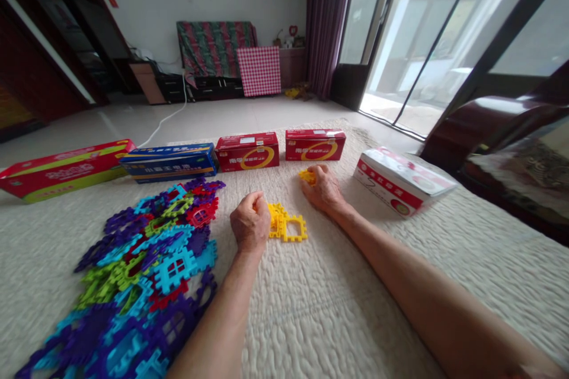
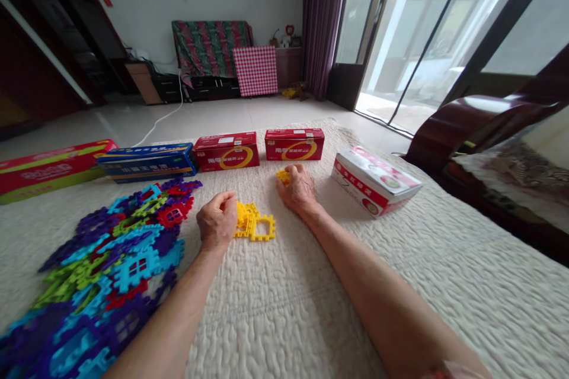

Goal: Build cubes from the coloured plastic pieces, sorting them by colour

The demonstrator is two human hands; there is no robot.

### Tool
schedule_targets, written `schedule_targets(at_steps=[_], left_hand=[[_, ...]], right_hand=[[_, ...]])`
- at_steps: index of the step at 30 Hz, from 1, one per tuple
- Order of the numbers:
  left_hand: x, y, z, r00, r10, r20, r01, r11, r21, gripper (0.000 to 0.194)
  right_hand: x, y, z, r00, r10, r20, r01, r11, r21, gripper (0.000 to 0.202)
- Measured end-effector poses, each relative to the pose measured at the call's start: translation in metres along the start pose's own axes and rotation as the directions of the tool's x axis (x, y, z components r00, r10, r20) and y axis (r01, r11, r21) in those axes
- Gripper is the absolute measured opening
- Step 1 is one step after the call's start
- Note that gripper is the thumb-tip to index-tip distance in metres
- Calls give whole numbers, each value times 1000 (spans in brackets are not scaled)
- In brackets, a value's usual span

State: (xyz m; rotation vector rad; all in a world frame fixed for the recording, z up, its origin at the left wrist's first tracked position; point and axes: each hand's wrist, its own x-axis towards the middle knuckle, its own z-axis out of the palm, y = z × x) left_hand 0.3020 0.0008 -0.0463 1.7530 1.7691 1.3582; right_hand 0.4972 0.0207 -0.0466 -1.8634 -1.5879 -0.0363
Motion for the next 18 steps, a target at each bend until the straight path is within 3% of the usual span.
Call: schedule_targets(at_steps=[9, 13, 15, 18], left_hand=[[1, -1, 1, 1000, -11, -12, 11, 1000, -11, 26], [0, 0, -1, 1000, -22, -15, 22, 1000, -17, 27], [0, 0, -1, 1000, -17, -10, 16, 1000, -10, 28], [-1, 1, -2, 1000, -7, 1, 7, 1000, 3, 28]], right_hand=[[-1, 2, 2, 995, -26, -95, 34, 996, 77, 35], [-16, -14, -21, 935, -271, -229, 318, 927, 199, 30], [-30, -24, -36, 892, -438, -108, 449, 838, 309, 23], [-53, -32, -52, 809, -573, 134, 480, 775, 411, 32]])
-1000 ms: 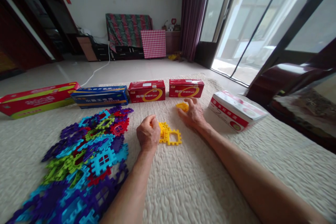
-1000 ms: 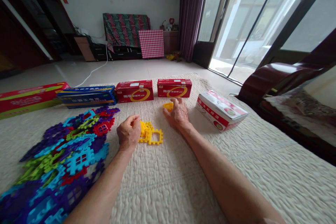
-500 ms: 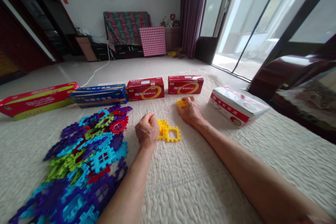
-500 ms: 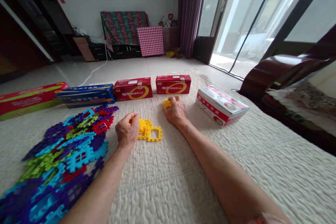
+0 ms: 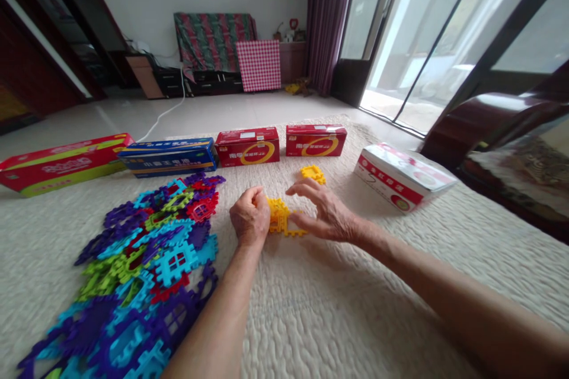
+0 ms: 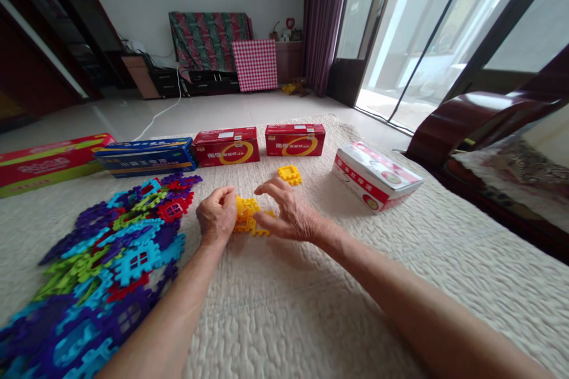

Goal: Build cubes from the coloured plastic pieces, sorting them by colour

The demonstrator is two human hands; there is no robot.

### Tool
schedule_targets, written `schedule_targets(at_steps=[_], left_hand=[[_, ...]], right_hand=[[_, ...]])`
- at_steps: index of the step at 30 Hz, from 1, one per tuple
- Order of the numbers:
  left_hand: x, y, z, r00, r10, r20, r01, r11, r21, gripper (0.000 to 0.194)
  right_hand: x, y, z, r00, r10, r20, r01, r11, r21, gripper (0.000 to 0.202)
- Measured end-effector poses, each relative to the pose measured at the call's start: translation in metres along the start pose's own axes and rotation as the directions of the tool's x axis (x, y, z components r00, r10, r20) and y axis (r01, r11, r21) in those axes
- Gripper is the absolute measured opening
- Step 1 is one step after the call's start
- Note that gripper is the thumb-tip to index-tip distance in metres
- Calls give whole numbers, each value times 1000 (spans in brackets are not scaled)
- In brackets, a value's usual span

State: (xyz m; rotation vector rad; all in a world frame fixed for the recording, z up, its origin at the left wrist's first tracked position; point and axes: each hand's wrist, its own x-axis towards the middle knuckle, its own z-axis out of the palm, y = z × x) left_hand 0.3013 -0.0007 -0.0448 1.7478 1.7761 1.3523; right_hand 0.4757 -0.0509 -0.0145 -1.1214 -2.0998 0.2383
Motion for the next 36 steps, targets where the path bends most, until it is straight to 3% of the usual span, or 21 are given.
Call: schedule_targets(at_steps=[3, 7, 13, 16, 20, 24, 29, 36], left_hand=[[0, 1, 0, 1000, 3, -5, -3, 1000, 1, 28], [0, 1, 0, 1000, 11, -15, -11, 1000, -6, 27], [0, -2, 3, 1000, 23, -9, -23, 1000, 11, 27], [-2, -3, 4, 993, 121, 13, -122, 992, 26, 29], [-5, -2, 6, 931, 331, 154, -338, 941, 22, 27], [-7, -3, 7, 858, 421, 293, -457, 888, 62, 27], [-7, -3, 9, 841, 422, 338, -478, 873, 100, 29], [-8, -3, 10, 851, 421, 313, -469, 878, 94, 28]], right_hand=[[-14, -11, 4, 990, 27, 139, -26, 1000, -6, 48], [-19, -11, 8, 976, 91, 198, -76, 994, -84, 36], [-19, -1, -4, 979, 51, 199, -35, 996, -80, 36], [-21, 3, -6, 982, 35, 186, -19, 996, -88, 34], [-25, 7, 1, 992, 31, 121, -19, 995, -102, 37], [-27, 10, 8, 995, 88, 42, -81, 987, -136, 40], [-24, 8, 4, 994, 106, 28, -99, 978, -185, 41], [-25, 24, -21, 982, 89, 168, -56, 980, -192, 40]])
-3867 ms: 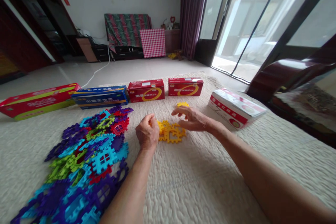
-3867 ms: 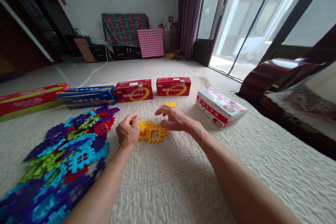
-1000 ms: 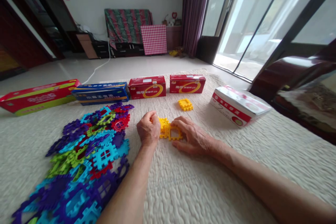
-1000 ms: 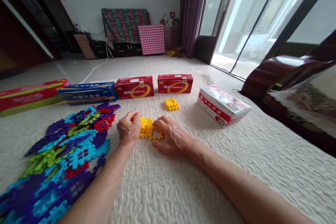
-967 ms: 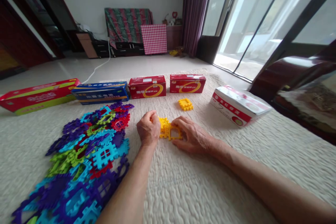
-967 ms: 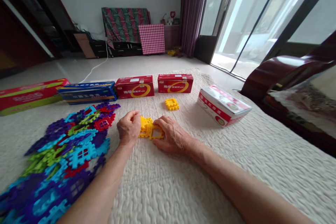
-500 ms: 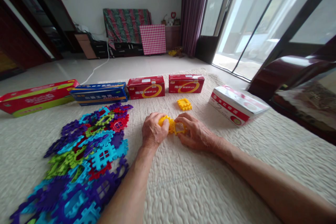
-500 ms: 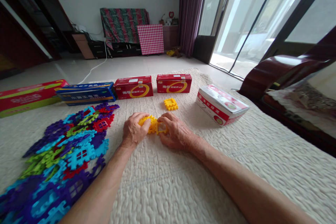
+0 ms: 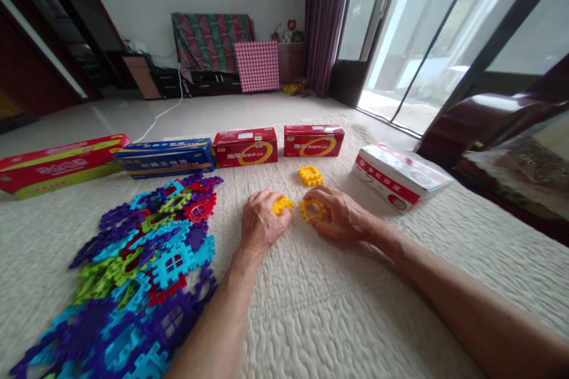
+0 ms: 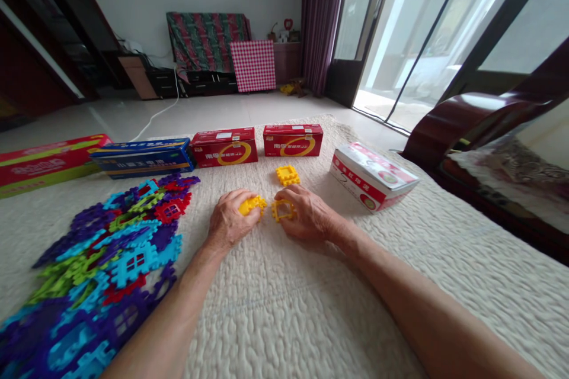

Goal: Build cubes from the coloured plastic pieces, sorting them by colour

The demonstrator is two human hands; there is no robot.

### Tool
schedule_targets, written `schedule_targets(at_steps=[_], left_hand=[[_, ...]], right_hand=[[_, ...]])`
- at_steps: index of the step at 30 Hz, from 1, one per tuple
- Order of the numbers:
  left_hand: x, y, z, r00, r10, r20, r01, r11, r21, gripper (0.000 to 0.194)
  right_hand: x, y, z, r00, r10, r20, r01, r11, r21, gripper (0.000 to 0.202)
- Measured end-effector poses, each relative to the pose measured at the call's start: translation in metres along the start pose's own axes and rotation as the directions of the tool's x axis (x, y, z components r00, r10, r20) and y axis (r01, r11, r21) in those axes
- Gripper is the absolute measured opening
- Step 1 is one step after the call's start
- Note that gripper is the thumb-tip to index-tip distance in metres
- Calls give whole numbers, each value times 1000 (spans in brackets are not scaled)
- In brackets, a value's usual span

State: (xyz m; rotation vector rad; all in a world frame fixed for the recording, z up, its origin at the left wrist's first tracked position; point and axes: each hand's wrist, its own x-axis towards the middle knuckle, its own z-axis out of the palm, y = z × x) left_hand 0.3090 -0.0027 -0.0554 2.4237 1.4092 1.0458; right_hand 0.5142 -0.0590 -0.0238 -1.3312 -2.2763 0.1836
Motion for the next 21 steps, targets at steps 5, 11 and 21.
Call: schedule_targets(at_steps=[5, 11, 21], left_hand=[[0, 0, 0, 1000, 3, -10, -4, 1000, -8, 29], [0, 1, 0, 1000, -3, -12, 2, 1000, -11, 29], [0, 4, -3, 1000, -19, 7, 19, 1000, -23, 28]], right_hand=[[1, -4, 2, 992, 97, -79, -104, 991, -80, 48], [6, -25, 8, 948, 316, -46, -320, 934, -162, 29], [12, 0, 13, 900, 314, -301, -313, 948, 53, 39]])
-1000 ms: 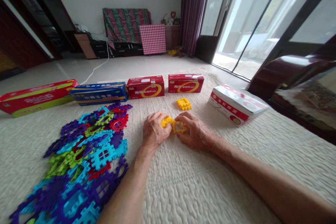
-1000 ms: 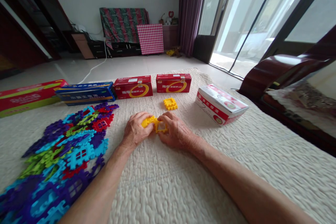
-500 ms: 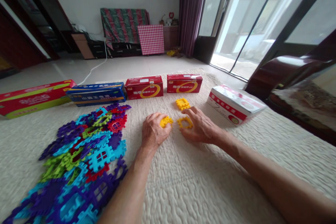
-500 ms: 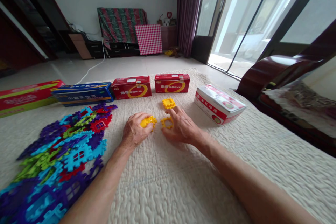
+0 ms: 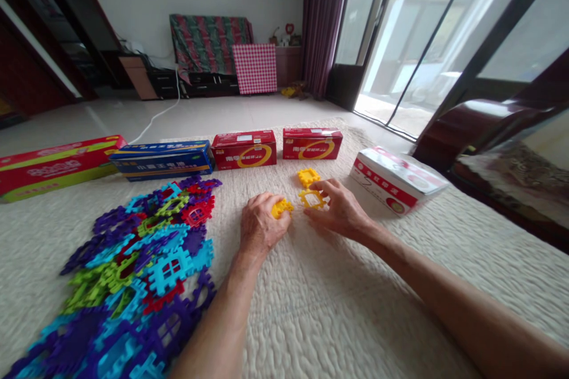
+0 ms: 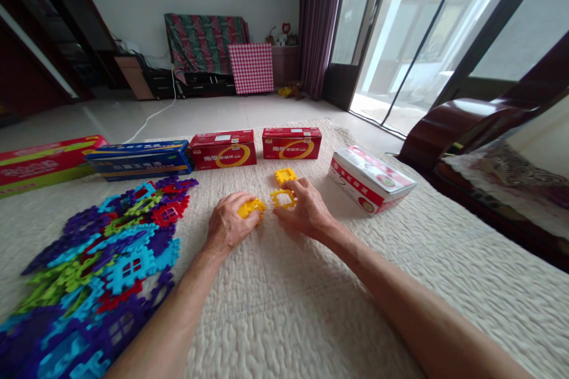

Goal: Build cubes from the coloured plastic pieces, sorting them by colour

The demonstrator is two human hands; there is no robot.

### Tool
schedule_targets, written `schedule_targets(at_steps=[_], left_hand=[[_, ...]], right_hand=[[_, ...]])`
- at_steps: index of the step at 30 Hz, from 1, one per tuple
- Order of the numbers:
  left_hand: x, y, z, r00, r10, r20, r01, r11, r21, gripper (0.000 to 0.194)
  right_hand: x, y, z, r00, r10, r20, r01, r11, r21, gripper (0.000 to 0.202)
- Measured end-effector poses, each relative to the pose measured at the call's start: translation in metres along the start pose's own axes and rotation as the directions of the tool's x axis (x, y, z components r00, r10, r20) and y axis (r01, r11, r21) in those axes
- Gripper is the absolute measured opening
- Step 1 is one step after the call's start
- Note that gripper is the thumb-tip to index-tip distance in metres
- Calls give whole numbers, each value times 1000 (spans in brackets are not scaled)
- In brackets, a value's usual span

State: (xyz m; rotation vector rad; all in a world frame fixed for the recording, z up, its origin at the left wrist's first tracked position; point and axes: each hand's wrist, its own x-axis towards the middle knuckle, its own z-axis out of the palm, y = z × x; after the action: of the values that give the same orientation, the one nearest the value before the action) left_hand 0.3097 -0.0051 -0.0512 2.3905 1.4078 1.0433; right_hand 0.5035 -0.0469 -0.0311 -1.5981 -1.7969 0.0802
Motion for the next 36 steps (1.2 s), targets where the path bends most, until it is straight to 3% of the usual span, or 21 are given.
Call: schedule_targets(at_steps=[5, 9, 12, 17, 30, 33, 36], left_hand=[[0, 0, 0, 1000, -6, 2, 6, 1000, -4, 29], [-1, -2, 2, 1000, -20, 15, 20, 1000, -7, 30], [0, -2, 3, 999, -21, 25, 21, 1000, -11, 30], [0, -1, 1, 999, -30, 26, 30, 999, -24, 30], [-1, 1, 0, 999, -42, 12, 42, 999, -16, 30], [-1, -1, 0, 999, -23, -44, 19, 996, -84, 28], [1, -3, 0, 980, -82, -180, 45, 979, -197, 30]], right_hand=[[49, 13, 12, 987, 50, -155, -63, 995, -77, 40], [70, 29, 23, 982, 132, -134, -147, 983, -110, 43], [63, 35, 29, 981, 158, -110, -169, 980, -103, 50], [52, 32, 36, 976, 137, -167, -149, 987, -64, 59], [55, 24, 42, 973, 166, -158, -188, 972, -138, 56], [56, 23, 42, 973, 179, -143, -200, 969, -145, 57], [55, 25, 43, 971, 207, -120, -223, 965, -140, 61]])
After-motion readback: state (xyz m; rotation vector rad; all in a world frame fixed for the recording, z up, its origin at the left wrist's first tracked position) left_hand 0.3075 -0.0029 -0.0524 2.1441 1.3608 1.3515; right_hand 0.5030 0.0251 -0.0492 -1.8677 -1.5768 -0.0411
